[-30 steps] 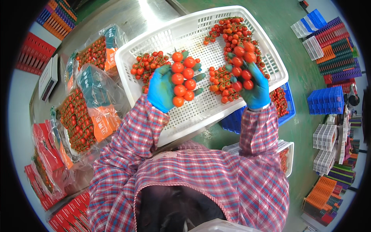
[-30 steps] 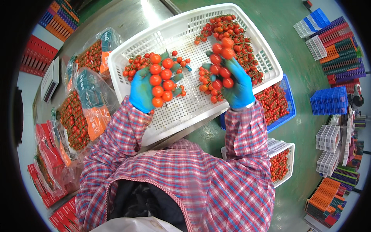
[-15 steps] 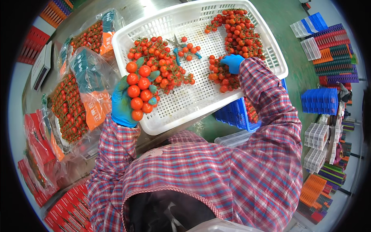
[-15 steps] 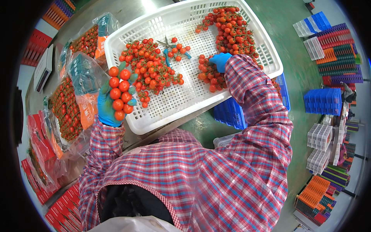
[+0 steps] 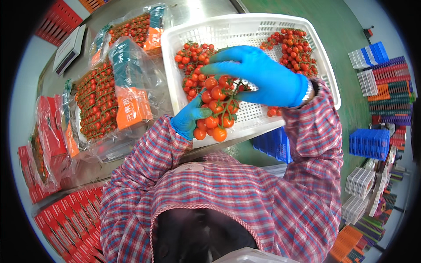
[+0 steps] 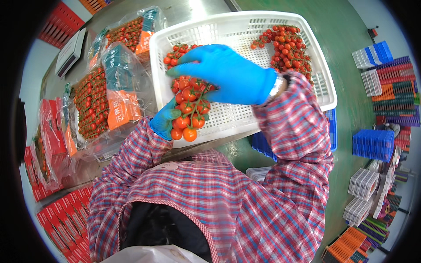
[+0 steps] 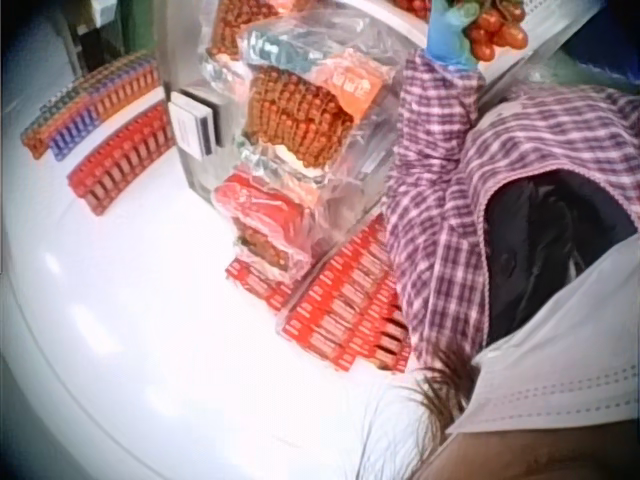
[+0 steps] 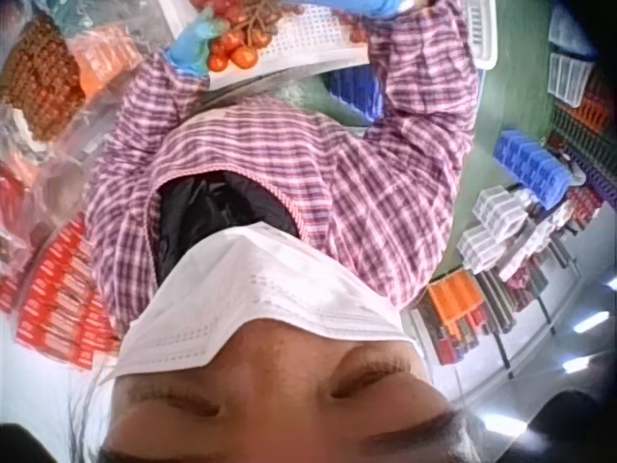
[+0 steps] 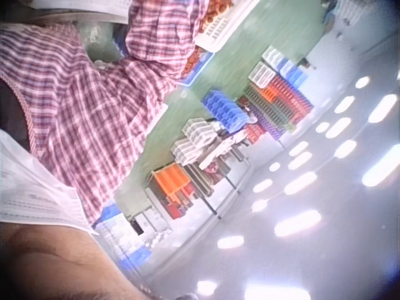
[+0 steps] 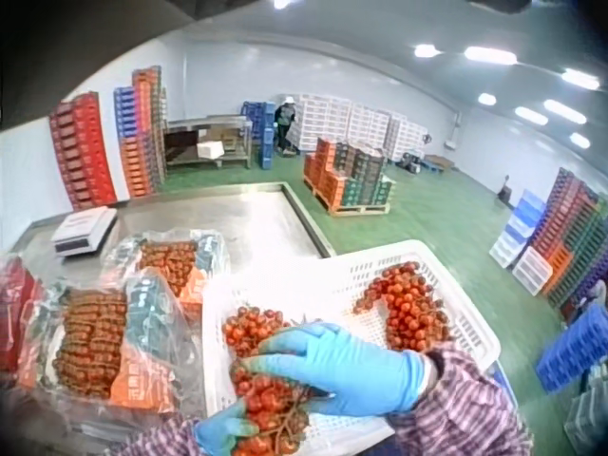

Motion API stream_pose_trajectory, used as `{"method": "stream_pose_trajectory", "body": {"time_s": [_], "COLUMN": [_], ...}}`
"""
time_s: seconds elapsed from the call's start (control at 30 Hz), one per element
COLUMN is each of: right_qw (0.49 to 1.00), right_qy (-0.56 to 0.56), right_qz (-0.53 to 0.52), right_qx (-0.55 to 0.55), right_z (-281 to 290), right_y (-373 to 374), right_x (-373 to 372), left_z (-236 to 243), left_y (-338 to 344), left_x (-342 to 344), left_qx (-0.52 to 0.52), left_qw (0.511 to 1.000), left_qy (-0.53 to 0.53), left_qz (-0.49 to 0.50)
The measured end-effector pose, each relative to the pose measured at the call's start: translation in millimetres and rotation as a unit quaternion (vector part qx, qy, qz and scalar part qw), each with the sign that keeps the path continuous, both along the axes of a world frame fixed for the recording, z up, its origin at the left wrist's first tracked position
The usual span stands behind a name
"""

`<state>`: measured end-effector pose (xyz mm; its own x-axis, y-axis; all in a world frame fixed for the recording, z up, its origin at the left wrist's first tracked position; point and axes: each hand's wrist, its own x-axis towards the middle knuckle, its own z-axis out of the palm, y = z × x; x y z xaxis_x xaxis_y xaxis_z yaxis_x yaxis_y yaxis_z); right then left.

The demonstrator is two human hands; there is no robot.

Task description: The person uses shears to cut cherry tomato clusters from larger vines in a white basket. They place the cut clusters into clear plastic bags, seal them, and set the bags aside. The person repeats this process with multiple clusters, occasionally moving the shears and adjusting the tomatoes in the basket.

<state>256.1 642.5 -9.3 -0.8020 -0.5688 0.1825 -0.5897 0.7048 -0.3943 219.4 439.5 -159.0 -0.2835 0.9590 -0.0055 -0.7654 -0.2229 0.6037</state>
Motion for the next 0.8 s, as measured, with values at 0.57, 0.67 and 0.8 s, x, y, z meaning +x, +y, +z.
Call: {"method": "stream_pose_trajectory", "body": {"time_s": [0.57, 0.67, 0.8], "right_qw": [0.791, 0.712, 0.644], "right_qy": [-0.124, -0.141, -0.140], "right_qz": [-0.261, -0.262, -0.256], "right_qx": [-0.539, -0.636, -0.707], "right_z": [-80, -90, -96], "right_y": [-90, -97, -109], "right_x": [44, 34, 36], "left_z": [42, 47, 40], "left_y": [-15, -17, -27], "left_x": [-6, -2, 0], "left_qx": [-0.032, -0.037, -0.053], "left_qw": [0.962, 0.952, 0.951], "left_qy": [0.185, 0.227, 0.219], "left_qz": [0.199, 0.202, 0.213]}}
